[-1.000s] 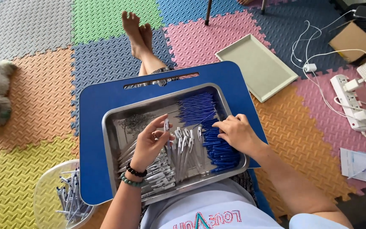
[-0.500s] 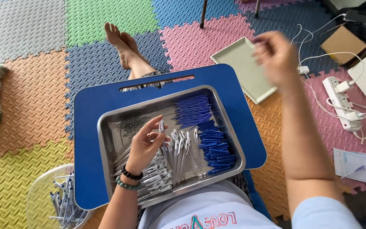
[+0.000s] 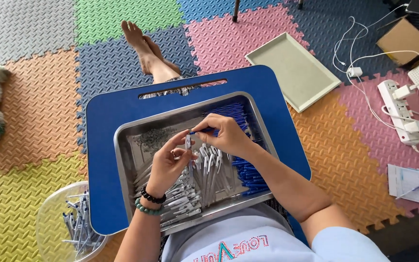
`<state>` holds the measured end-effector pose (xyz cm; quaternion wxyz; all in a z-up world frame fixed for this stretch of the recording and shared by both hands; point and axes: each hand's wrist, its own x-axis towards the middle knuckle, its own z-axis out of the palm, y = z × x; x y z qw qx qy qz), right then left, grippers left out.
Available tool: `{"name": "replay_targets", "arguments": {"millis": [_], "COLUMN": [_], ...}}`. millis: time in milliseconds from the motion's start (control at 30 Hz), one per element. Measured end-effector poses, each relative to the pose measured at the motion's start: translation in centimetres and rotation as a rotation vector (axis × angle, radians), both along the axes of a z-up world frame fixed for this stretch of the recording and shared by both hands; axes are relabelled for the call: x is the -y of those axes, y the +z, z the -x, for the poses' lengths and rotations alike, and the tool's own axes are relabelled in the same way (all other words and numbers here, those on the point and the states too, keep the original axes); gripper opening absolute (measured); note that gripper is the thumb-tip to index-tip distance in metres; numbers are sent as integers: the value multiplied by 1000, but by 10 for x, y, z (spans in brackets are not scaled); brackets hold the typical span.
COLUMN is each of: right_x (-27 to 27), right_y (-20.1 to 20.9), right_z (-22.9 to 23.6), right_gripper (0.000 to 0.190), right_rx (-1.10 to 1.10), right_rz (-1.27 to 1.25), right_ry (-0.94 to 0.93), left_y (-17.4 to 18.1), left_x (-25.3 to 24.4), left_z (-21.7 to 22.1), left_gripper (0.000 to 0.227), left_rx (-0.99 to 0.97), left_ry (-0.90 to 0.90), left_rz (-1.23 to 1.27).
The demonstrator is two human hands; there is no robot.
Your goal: Assembling pens by manually joining the pen body with its cap or refill component.
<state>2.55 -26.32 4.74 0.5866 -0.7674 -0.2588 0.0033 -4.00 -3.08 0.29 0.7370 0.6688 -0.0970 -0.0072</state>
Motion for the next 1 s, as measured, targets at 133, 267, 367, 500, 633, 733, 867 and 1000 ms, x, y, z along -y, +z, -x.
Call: {"name": "replay_targets", "arguments": {"millis": [133, 267, 367, 500, 633, 733, 867, 1000], "right_x": [1, -2, -6, -10, -11, -12, -11, -5], "right_y": [-6, -17, -23, -15, -15, -20, -27, -30], "right_z": [1, -2, 1, 8, 12, 8, 6, 1], "right_gripper": [17, 16, 17, 35, 58, 53, 54, 54], "right_rx": [-51, -156, -163, -165, -165, -149, -212, -260], "right_rz": [-18, -92, -92, -114, -127, -130, -202, -266], "right_ry": [8, 19, -12, -108, -137, -129, -85, -89], "left_y": [-2, -15, -20, -19, -23, -25, -20, -9], "left_x": [4, 3, 3, 7, 9, 9, 9, 14], "left_z": [1, -1, 2, 1, 6, 2, 7, 5], "left_gripper": [60, 61, 62, 62, 58, 56, 50, 39], "left_rx": [2, -9, -5, 6, 3, -6, -54, -98], "left_ry": [-6, -25, -28, -21, 2, 12, 18, -11], "left_rz": [-12, -30, -44, -59, -54, -41, -54, -31]}}
